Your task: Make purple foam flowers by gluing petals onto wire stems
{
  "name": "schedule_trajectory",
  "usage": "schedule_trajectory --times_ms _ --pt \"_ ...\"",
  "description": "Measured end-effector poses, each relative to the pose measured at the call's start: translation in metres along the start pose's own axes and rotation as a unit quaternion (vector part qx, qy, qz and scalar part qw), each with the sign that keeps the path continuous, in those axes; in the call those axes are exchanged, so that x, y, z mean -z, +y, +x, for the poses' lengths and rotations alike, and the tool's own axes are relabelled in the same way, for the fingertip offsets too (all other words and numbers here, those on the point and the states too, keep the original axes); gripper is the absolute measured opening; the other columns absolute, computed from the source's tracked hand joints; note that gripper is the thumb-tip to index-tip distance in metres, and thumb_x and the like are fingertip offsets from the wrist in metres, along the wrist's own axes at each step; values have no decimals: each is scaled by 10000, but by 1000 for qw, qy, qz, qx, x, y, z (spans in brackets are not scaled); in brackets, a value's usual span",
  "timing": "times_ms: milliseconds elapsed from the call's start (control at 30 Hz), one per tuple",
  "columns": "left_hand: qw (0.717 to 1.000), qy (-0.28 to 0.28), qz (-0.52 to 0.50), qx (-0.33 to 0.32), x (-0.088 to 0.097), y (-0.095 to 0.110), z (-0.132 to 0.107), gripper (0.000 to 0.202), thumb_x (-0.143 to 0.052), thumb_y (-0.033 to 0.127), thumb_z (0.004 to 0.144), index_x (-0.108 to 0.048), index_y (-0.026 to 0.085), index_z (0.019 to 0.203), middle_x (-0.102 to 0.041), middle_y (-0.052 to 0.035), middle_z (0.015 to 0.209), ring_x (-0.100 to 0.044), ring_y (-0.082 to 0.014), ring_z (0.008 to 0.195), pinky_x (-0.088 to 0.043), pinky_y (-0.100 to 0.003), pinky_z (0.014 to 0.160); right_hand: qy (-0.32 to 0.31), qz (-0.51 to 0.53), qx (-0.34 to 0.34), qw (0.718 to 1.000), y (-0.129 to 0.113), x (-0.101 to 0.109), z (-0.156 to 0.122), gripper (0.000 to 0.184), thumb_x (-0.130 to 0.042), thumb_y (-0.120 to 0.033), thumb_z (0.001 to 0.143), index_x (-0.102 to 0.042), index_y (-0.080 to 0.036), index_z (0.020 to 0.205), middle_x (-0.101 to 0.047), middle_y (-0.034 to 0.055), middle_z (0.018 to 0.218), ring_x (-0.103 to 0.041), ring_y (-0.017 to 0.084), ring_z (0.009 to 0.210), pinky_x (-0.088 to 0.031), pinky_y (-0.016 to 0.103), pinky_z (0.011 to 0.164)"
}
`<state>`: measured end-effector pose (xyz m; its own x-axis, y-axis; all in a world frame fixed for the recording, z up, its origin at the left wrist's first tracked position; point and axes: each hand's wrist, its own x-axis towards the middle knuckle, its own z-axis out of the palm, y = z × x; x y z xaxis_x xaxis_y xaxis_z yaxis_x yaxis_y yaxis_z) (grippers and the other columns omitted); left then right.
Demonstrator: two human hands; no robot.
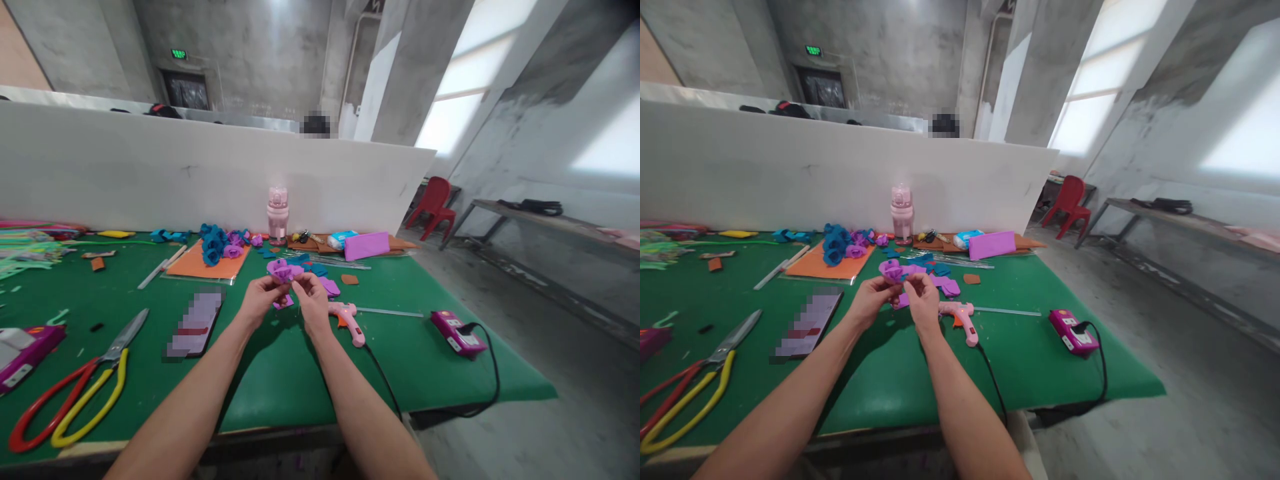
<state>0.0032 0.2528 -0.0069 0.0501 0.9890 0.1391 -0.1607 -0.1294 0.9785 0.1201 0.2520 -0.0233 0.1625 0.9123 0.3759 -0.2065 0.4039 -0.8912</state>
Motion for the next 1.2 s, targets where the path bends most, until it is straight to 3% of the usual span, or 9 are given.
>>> schedule_trajectory --times_ms 167,300,400,533,867,1033,1200 --pt "998 42 28 -25 2 -5 3 246 -753 337 576 -642 131 651 -622 -2 523 -564 -134 485 -471 -269 532 25 -10 -15 1000 2 1 1 204 -563 -384 760 -574 -184 800 -621 20 753 -590 156 713 -487 285 677" --pt "982 101 111 -113 7 -7 4 169 -702 305 620 -662 147 664 -654 -13 627 -592 -159 621 -481 -272 630 23 -7 -29 999 -1 1 1 234 -533 -399 783 -627 -187 811 -643 30 771 -611 171 732 -495 301 688" --pt "959 104 174 -199 12 -3 3 97 -650 255 654 -667 173 703 -665 -17 722 -586 -160 698 -463 -252 670 21 -4 -35 999 -3 0 -1 227 -576 -400 759 -645 -189 801 -645 20 743 -606 168 701 -491 296 671" --pt "941 98 215 -242 13 2 -1 94 -595 259 701 -653 186 690 -656 -30 749 -569 -159 692 -446 -241 660 28 -34 -16 999 -3 0 -3 251 -570 -419 769 -620 -178 723 -618 11 662 -575 152 643 -470 273 631" --pt "936 110 249 -225 12 -2 0 88 -601 264 701 -629 193 657 -625 -7 660 -539 -140 633 -415 -219 603 1 -77 16 997 -1 0 -4 245 -510 -417 813 -594 -195 753 -568 -6 635 -523 138 598 -429 245 566" --pt "955 142 218 -145 15 -7 5 127 -590 257 690 -583 185 585 -599 22 531 -560 -136 531 -416 -216 531 16 -100 11 995 1 1 -5 351 -400 -469 868 -489 -208 650 -484 -31 553 -465 121 519 -386 235 511" --pt "962 137 197 -131 17 -6 7 149 -617 316 689 -604 182 627 -606 22 517 -581 -142 512 -425 -219 517 1 -123 34 992 -3 -1 -8 441 -369 -465 885 -384 -213 524 -378 -41 473 -372 115 461 -323 248 479"
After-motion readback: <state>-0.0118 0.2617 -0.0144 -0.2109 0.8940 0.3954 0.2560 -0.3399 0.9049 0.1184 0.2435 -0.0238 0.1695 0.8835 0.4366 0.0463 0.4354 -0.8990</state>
